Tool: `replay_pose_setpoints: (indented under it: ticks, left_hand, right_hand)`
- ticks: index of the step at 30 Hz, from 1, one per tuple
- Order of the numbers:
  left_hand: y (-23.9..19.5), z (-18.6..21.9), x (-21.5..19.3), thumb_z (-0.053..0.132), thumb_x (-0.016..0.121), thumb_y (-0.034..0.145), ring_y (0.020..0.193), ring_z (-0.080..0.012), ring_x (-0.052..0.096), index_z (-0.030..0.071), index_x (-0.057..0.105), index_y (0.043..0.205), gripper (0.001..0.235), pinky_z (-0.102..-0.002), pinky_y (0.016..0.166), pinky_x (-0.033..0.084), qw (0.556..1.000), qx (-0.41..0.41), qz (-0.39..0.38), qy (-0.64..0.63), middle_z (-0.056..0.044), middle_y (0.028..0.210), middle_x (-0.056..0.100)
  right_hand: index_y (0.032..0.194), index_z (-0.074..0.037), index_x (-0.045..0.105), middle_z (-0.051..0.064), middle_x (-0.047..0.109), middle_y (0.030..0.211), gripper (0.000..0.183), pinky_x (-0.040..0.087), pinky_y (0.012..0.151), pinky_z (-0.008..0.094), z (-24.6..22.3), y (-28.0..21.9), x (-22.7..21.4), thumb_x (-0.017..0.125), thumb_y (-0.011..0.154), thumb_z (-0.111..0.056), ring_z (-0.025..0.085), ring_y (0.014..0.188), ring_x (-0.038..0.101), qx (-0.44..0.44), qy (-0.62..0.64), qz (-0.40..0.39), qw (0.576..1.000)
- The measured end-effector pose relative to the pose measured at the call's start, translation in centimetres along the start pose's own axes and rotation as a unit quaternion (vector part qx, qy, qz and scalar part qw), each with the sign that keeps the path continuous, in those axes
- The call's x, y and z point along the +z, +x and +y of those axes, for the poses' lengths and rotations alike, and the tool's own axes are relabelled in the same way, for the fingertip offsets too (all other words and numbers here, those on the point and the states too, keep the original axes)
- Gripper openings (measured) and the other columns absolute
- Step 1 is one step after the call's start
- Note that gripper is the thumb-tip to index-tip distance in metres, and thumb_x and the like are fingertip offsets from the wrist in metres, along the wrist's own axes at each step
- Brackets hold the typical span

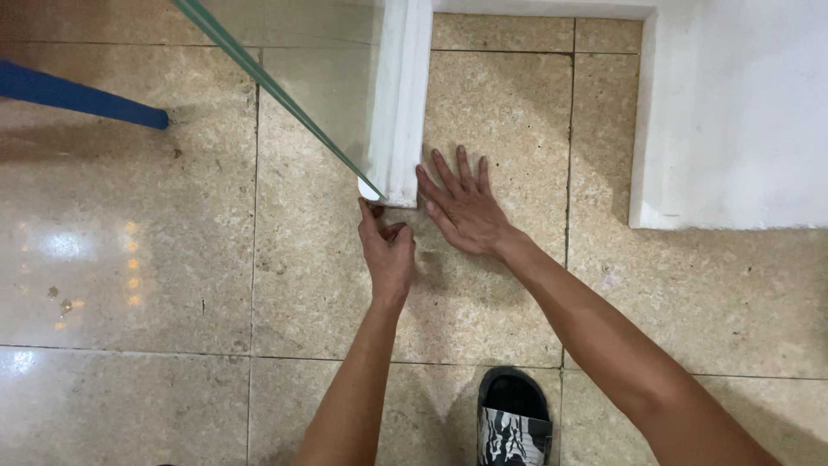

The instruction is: The person applies sealant to a glass panel using a caulking gun, then positions the glass into a white frame on the floor. They retrieve two buckets of liquid and place them inside the frame to hold the glass in place.

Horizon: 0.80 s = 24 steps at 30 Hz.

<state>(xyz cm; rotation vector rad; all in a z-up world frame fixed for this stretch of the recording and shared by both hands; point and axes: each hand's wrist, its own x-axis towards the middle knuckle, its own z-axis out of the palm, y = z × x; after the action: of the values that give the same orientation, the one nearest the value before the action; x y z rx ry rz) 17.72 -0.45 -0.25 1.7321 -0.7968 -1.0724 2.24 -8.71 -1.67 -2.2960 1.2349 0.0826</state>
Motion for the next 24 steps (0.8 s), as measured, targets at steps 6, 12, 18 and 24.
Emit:
replay_pose_setpoints:
  ticks: [6, 12, 18, 24]
  left_hand:
    - [0.3, 0.2, -0.7, 0.004, 0.058, 0.091, 0.106, -0.0232, 0.059, 0.008, 0.013, 0.162, 0.084, -0.034, 0.078, 0.059, 0.993, -0.067, -0.022, -0.091, -0.013, 0.149, 0.043]
    - [1.2, 0.0, -2.8, 0.012, 0.051, 0.101, 0.106, -0.0231, 0.067, 0.010, 0.030, 0.159, 0.062, -0.036, 0.085, 0.062, 0.983, -0.132, -0.006, -0.128, -0.013, 0.143, 0.050]
    - [3.3, 3.0, -5.9, 0.010, 0.054, 0.096, 0.101, -0.0259, 0.070, 0.004, 0.042, 0.152, 0.057, -0.038, 0.078, 0.059, 0.973, -0.153, 0.038, -0.170, -0.018, 0.127, 0.064]
    - [2.4, 8.8, -11.1, 0.020, 0.050, 0.096, 0.099, -0.0244, 0.072, 0.004, 0.043, 0.149, 0.055, -0.037, 0.084, 0.058, 0.984, -0.140, -0.047, -0.099, -0.014, 0.118, 0.071]
  right_hand:
    - [0.165, -0.028, 0.006, 0.007, -0.017, 0.170, 0.080, -0.015, 0.119, 0.060, -1.7, -4.7, -2.6, 0.001, 0.095, -0.067, 0.032, 0.153, -0.025, 0.068, 0.238, 0.012, 0.969]
    - [0.164, -0.017, 0.019, 0.010, 0.010, 0.176, 0.079, 0.005, 0.131, 0.056, -4.5, -8.2, -5.5, 0.005, 0.103, -0.065, 0.035, 0.163, 0.006, -0.027, 0.826, 0.008, 0.563]
    - [0.161, -0.010, 0.034, 0.013, 0.028, 0.170, 0.077, 0.016, 0.130, 0.060, -7.7, -10.2, -6.9, 0.015, 0.109, -0.063, 0.036, 0.158, 0.022, -0.120, 0.952, -0.073, 0.271]
    - [0.160, -0.010, 0.038, 0.020, 0.042, 0.158, 0.073, 0.033, 0.122, 0.054, -11.7, -9.9, -5.3, 0.025, 0.107, -0.059, 0.036, 0.144, 0.043, -0.006, 0.853, -0.124, 0.507]
